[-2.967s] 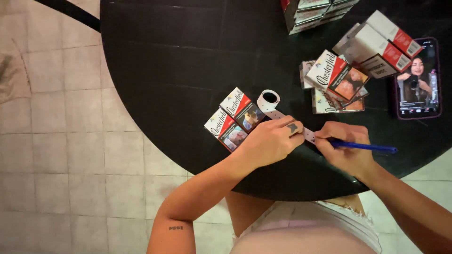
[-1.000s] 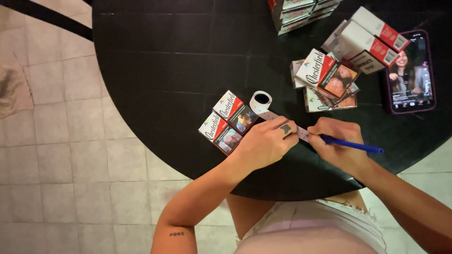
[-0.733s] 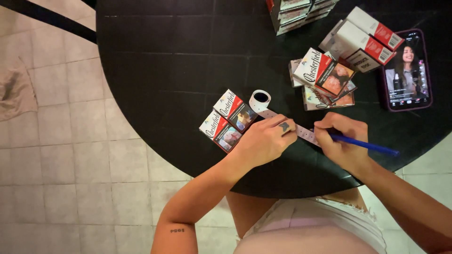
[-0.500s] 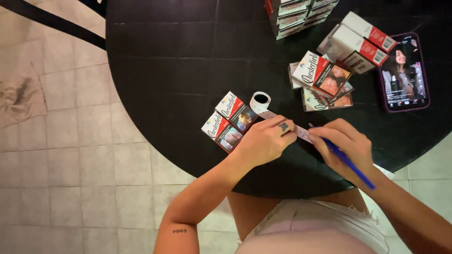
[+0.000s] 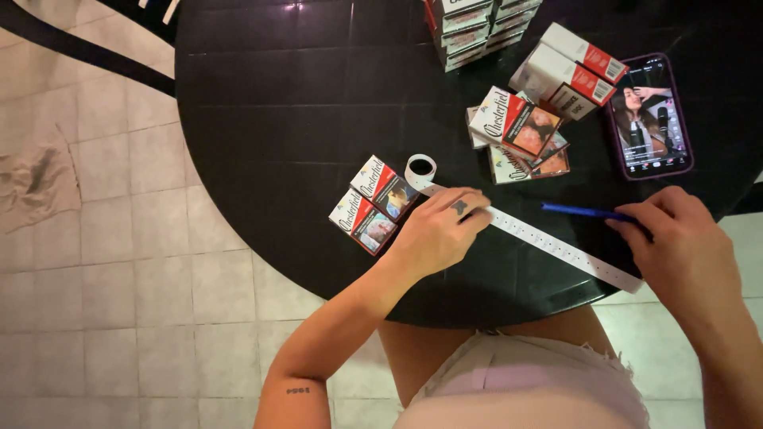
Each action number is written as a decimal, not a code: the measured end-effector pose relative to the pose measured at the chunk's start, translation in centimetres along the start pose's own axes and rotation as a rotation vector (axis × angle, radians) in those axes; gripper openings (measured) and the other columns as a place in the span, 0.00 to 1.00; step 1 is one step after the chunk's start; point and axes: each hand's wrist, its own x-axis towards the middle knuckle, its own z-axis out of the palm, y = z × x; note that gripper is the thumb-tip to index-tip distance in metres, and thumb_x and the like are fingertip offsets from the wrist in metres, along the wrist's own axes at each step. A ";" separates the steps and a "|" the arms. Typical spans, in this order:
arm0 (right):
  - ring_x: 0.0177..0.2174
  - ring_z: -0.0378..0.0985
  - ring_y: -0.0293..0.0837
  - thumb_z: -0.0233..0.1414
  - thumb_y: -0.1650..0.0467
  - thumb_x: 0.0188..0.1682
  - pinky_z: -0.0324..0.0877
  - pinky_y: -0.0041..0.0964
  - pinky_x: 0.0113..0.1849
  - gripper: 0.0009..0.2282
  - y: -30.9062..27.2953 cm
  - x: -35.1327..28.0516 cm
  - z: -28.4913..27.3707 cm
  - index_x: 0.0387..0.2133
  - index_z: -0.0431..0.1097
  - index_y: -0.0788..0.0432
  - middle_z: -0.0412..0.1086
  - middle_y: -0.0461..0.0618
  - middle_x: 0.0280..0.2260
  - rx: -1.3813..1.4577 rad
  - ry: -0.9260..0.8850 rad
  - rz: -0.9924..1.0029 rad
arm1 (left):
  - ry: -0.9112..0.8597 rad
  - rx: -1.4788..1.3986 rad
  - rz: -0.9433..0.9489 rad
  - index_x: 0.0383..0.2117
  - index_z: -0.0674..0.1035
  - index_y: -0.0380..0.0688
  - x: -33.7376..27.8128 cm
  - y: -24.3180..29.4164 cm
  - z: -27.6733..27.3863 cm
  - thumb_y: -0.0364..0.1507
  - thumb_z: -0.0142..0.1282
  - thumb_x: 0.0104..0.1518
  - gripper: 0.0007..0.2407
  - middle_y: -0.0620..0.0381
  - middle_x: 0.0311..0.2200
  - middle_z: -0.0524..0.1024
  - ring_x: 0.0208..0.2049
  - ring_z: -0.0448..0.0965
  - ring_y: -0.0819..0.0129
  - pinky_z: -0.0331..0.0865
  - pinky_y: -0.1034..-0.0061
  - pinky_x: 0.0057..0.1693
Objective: Labeling and organizing cigarette packs on a table using tape and a pen.
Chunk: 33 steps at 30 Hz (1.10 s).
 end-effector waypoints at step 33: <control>0.23 0.60 0.35 0.60 0.79 0.46 0.64 0.33 0.28 0.03 -9.7 4.2 -0.2 0.28 0.80 0.60 0.69 0.46 0.24 1.215 -0.345 -0.098 | 0.391 0.013 -0.040 0.34 0.82 0.56 -0.6 -0.3 0.5 0.31 0.61 0.59 0.01 0.67 0.29 0.70 0.29 0.73 0.70 0.75 0.73 0.45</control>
